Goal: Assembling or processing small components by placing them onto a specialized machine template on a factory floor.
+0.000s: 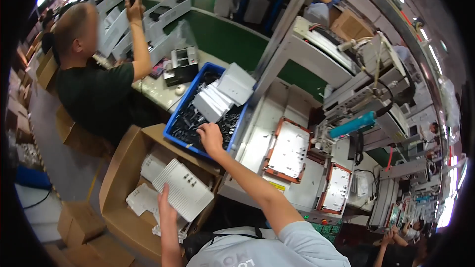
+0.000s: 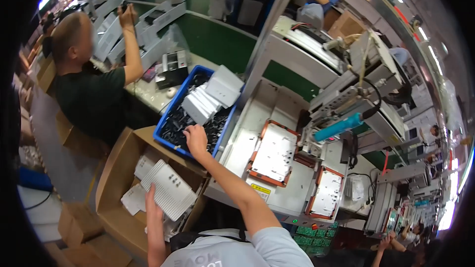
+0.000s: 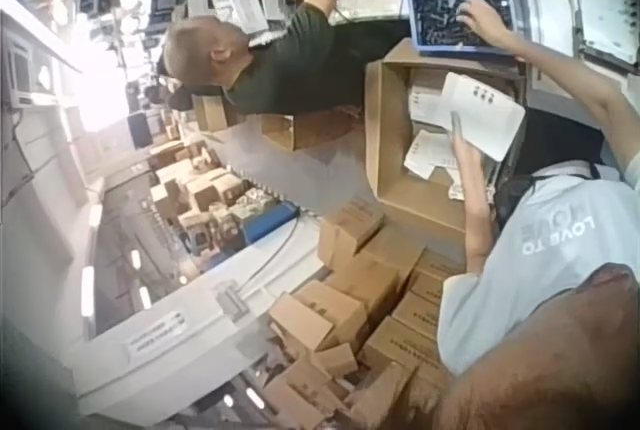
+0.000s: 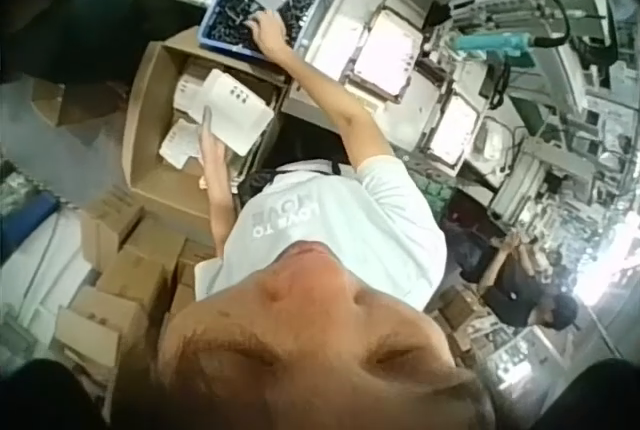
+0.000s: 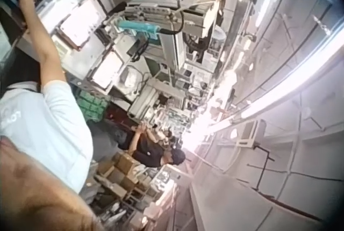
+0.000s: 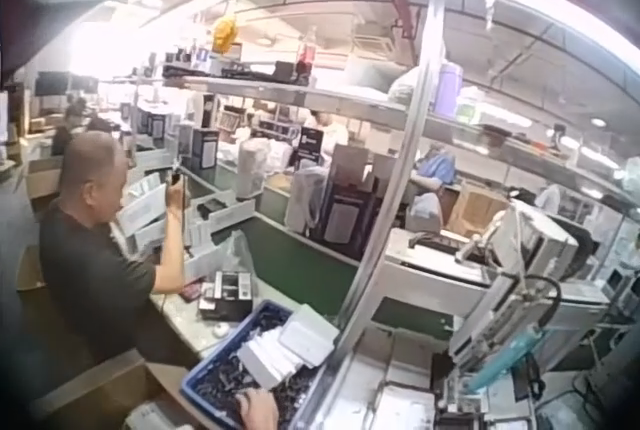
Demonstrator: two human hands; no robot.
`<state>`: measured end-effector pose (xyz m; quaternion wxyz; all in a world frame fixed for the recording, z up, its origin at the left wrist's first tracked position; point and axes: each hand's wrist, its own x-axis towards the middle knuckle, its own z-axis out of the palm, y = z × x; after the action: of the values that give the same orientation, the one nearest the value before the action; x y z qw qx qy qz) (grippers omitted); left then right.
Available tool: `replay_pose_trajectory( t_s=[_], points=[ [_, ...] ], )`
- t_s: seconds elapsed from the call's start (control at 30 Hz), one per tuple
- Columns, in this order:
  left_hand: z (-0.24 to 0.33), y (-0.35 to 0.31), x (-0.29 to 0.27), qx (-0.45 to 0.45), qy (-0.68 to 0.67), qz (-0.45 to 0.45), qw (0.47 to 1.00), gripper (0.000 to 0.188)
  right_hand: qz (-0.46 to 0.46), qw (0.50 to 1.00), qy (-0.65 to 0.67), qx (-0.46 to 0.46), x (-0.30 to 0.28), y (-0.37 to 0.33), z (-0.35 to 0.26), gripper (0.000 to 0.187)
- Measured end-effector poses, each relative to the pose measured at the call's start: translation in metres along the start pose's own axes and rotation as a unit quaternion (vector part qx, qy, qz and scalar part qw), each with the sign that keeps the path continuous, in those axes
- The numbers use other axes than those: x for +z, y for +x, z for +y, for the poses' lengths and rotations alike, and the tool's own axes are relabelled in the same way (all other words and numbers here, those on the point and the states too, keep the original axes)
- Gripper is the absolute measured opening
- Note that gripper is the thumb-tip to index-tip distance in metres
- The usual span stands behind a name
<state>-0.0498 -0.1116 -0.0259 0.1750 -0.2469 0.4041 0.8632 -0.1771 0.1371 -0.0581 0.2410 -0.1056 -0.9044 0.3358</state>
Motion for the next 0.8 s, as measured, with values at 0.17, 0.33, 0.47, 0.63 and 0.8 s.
replay_pose_trajectory(
  t_s=[0.17,0.33,0.47,0.63,0.8],
  points=[
    [-0.003,0.000,0.046,0.050,0.031,-0.037,0.998,0.044,-0.107,0.905,0.375,0.170,-0.096,-0.028,-0.067,0.015],
    [0.002,-0.029,0.094,0.108,0.068,-0.063,0.990,0.039,-0.111,0.939,0.296,0.136,-0.126,-0.072,-0.070,0.013],
    [-0.005,-0.046,0.107,0.124,0.084,-0.064,0.987,0.038,0.005,0.978,0.198,0.059,-0.140,-0.087,-0.067,0.013],
    [-0.014,-0.052,0.110,0.123,0.070,-0.077,0.987,0.039,0.048,0.967,0.227,0.104,-0.142,-0.105,-0.067,0.012],
    [-0.011,-0.054,0.108,0.123,0.080,-0.070,0.987,0.038,0.050,0.987,0.153,-0.006,-0.133,-0.107,-0.060,0.013]
  ],
)
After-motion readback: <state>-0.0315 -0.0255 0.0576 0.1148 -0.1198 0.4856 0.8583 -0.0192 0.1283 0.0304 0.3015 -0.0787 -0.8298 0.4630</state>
